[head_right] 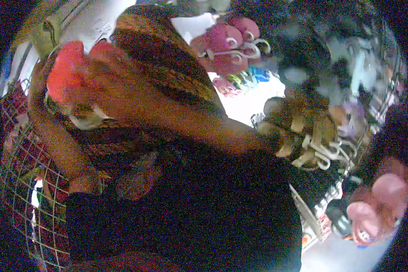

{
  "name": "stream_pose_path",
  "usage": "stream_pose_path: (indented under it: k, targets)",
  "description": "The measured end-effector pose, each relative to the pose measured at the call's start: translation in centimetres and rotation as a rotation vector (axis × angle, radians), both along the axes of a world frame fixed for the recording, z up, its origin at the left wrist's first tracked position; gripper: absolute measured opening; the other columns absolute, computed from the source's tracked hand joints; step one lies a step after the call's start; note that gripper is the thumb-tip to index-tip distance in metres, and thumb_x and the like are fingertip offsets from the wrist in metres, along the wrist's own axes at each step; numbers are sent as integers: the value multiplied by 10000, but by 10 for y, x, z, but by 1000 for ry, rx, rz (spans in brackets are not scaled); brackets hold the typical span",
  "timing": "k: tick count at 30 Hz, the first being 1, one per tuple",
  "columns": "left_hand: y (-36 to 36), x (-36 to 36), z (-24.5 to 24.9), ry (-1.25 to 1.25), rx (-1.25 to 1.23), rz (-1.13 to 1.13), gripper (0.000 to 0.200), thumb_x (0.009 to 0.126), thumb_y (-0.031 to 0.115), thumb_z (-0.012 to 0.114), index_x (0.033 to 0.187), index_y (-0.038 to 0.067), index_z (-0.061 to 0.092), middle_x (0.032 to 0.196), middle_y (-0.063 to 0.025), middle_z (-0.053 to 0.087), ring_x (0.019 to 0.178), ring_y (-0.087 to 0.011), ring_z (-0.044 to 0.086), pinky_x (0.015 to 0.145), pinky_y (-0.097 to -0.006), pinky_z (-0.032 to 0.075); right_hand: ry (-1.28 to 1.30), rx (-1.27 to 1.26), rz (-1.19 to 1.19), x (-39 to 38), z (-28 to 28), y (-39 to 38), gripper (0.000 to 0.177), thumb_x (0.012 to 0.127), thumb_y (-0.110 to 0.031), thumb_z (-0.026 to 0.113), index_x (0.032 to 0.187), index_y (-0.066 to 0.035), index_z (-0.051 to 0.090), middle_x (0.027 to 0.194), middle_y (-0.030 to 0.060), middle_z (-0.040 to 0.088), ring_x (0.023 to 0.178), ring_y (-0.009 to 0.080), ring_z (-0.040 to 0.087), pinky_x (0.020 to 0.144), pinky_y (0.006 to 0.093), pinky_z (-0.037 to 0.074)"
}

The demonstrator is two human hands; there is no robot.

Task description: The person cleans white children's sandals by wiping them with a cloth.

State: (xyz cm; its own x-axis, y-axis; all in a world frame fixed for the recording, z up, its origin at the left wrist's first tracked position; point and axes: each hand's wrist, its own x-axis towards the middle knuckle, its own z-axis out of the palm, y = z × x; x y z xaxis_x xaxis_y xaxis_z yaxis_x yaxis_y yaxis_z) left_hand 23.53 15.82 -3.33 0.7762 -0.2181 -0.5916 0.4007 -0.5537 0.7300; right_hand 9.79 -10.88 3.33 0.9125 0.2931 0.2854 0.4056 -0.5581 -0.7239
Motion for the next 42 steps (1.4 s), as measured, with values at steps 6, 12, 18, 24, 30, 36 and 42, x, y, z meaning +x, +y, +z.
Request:
stream_pose_path:
  k: [6, 12, 18, 24, 30, 36, 42]
  targets:
    - [76, 22, -82, -208, 251, 89, 658, 782, 611, 666, 1076, 22, 684, 955, -177, 704, 865, -270, 678, 768, -401, 518, 930, 156, 108, 196, -67, 51, 277, 916, -189, 636, 1148, -39, 619, 859, 111, 698, 737, 198, 669, 625, 313, 537]
    - [75, 29, -58, -109, 467, 214, 687, 738, 656, 664, 1049, 44, 693, 963, -213, 699, 896, -336, 681, 788, -406, 515, 1243, 94, 23, 267, -171, 44, 244, 891, -113, 616, 1133, -126, 652, 1042, 73, 669, 898, 246, 685, 741, 462, 566]
    - [82, 15, -53, -90, 479, 356, 690, 732, 619, 698, 1027, -4, 689, 928, -207, 701, 854, -312, 687, 771, -384, 520, 1395, 392, 14, 282, -214, 39, 595, 793, -350, 763, 1272, -86, 529, 1145, 97, 634, 1050, 248, 615, 845, 503, 516]
    - [83, 16, -43, -78, 416, 405, 637, 739, 534, 740, 985, -51, 688, 885, -201, 704, 780, -282, 687, 713, -370, 526, 762, -592, -172, 309, -266, 3, 806, 866, -648, 505, 1403, -53, 417, 1243, 212, 574, 1105, 368, 559, 906, 501, 458]
    - [82, 12, -39, -137, 252, 492, 570, 764, 492, 747, 981, -33, 698, 843, -138, 713, 738, -199, 669, 680, -337, 515, 1026, -528, 15, 296, -224, 25, 706, 911, -611, 457, 1349, -59, 491, 1262, 122, 592, 1091, 289, 556, 854, 429, 473]
    - [56, 13, -30, -26, -28, 366, 555, 761, 508, 747, 874, -35, 720, 715, -56, 667, 633, -132, 595, 621, -300, 488, 747, 113, 472, 257, -165, 90, 530, 919, -388, 611, 1302, -28, 541, 1231, 135, 619, 1097, 190, 563, 940, 309, 439]
    - [34, 8, -2, 30, -331, 154, 422, 836, 440, 684, 860, 20, 721, 683, -7, 632, 593, -97, 533, 550, -273, 431, 1258, 481, 476, 227, -83, 119, 479, 913, -308, 637, 1284, -17, 548, 1204, 100, 629, 1084, 173, 593, 936, 319, 476]
